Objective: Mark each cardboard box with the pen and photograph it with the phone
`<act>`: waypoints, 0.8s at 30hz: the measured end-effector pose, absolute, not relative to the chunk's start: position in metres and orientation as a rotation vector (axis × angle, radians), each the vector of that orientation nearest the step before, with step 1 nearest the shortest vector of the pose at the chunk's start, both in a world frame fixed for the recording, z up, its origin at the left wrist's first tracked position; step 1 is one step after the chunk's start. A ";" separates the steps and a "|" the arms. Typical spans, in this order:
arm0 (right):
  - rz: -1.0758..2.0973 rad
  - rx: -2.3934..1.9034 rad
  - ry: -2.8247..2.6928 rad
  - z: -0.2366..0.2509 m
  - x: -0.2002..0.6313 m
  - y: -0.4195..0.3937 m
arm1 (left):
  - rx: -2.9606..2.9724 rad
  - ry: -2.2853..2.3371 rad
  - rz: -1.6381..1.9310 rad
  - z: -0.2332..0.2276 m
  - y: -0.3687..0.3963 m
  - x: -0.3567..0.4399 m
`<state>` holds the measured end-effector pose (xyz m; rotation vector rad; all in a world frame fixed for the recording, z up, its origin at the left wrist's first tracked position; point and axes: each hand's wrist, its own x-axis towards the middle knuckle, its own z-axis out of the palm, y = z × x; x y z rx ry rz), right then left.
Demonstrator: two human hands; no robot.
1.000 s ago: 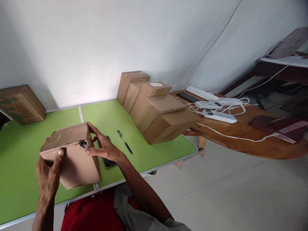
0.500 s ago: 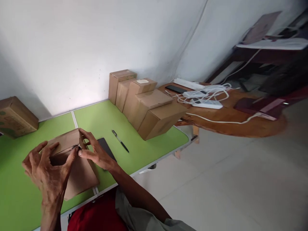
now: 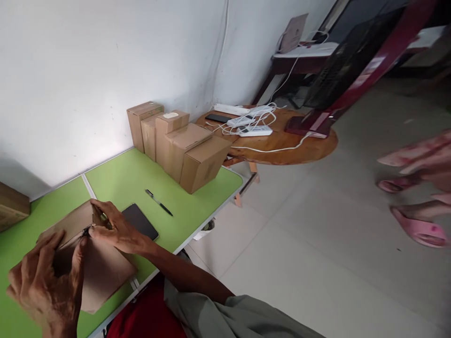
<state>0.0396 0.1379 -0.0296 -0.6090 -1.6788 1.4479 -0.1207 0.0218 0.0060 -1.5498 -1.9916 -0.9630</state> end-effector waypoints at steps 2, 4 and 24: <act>1.394 -0.609 -1.704 -0.031 0.037 0.140 | -1.532 -1.982 -0.985 0.002 0.021 -0.121; 1.394 -0.579 -1.729 -0.032 0.040 0.143 | -1.543 -1.979 -0.976 -0.001 0.021 -0.122; 1.194 -1.455 -1.729 -0.075 0.148 0.180 | -1.688 -2.086 -0.813 0.000 0.038 -0.132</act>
